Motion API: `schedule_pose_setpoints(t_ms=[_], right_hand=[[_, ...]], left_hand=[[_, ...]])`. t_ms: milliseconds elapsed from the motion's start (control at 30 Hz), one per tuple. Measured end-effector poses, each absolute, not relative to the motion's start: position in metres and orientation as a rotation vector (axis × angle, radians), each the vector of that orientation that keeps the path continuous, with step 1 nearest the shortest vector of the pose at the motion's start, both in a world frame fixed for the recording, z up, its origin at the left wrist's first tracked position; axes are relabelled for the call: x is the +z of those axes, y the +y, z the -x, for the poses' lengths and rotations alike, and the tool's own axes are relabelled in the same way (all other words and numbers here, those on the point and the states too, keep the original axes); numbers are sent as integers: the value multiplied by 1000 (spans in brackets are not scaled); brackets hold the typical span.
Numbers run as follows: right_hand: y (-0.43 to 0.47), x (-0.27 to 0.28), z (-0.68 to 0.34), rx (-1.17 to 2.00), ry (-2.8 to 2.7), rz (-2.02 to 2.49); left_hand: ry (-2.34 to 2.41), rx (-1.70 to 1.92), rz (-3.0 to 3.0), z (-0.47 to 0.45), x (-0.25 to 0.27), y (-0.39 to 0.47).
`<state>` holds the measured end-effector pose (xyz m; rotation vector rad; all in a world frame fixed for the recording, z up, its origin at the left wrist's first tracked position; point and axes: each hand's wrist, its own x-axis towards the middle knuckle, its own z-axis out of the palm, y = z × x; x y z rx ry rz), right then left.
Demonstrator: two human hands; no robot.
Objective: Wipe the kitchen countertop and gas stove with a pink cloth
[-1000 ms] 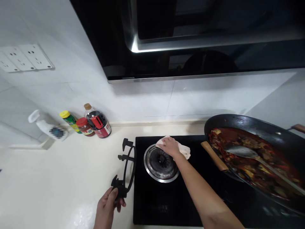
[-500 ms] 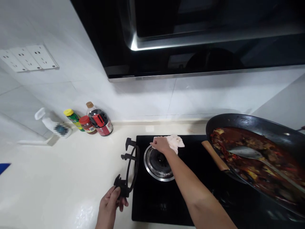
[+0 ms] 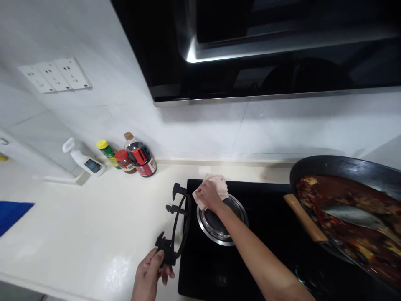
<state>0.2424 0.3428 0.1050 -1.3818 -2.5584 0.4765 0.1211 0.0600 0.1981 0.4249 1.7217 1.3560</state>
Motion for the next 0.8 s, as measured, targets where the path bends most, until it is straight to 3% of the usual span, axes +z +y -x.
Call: schedule_pose_setpoints(t_ms=[233,533,800], right_hand=[[342,95,-241,385,-2330,1893],[259,79,-218,232,-2452,1253],[188,64,-280,509,-2442,1061]], left_hand=[[1685,1278,-443,-101,176,52],[1655,1280,-466,-101,185,58],[1655,1267,-513,-95,171,51]])
